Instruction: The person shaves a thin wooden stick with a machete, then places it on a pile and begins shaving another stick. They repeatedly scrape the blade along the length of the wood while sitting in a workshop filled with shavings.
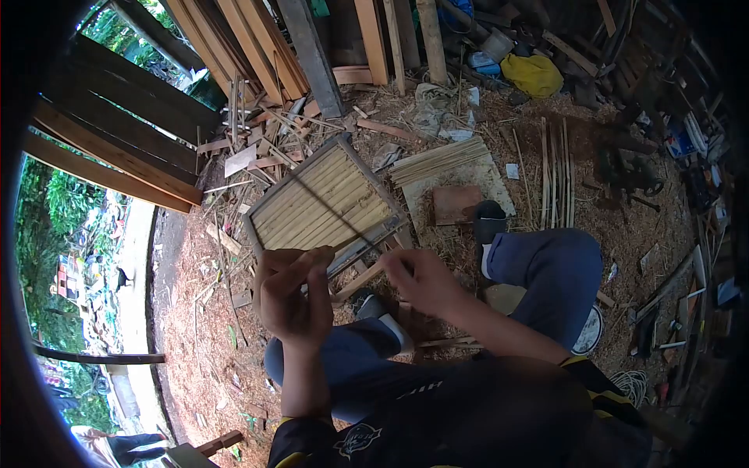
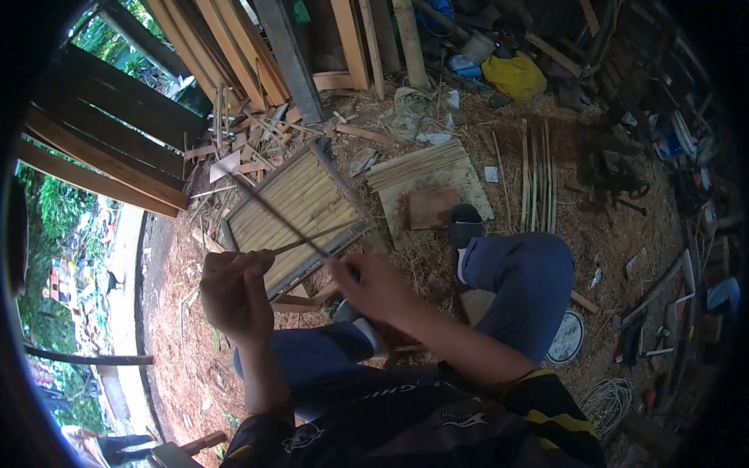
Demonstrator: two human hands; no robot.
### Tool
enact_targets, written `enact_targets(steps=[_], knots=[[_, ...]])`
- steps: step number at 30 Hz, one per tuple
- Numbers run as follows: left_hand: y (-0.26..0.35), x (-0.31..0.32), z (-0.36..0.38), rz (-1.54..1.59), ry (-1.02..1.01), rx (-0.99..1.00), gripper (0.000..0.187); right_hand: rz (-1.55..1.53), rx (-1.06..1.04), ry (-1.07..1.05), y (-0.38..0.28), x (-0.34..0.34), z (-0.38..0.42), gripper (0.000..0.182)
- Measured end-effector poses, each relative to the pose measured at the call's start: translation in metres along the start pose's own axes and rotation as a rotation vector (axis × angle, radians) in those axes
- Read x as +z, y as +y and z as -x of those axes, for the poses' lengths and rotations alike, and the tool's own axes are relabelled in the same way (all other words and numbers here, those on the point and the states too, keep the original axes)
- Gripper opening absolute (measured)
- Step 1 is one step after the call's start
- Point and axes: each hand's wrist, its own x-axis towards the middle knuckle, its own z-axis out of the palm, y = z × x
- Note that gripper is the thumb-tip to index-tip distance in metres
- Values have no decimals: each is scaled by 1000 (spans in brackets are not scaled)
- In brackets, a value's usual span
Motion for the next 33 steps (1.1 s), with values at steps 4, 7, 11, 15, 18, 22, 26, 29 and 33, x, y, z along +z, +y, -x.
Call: enact_targets(steps=[4,7,11,15,18,22,26,29,33], knots=[[-2,2,1,116,76,-65,17,97,295,-46,42,-11,-11,57],[0,1,0,76,56,-73,18,150,206,-34,25,-11,-8,57],[0,4,-2,111,71,-68,18,145,61,-81,-22,-14,-1,55],[1,1,-2,88,36,-51,18,100,131,33,28,-3,-1,58],[2,0,0,92,47,-70,17,170,496,-28,83,-18,-7,67],[0,-1,-2,116,61,-68,16,122,380,11,73,-16,-4,66],[-1,-1,-8,106,17,-26,15,78,99,-72,-15,-15,0,65],[-4,-2,-8,111,-10,-1,15,59,62,-82,-16,-11,4,65],[-3,-4,-4,157,0,-25,20,133,355,-105,36,-21,-6,63]])
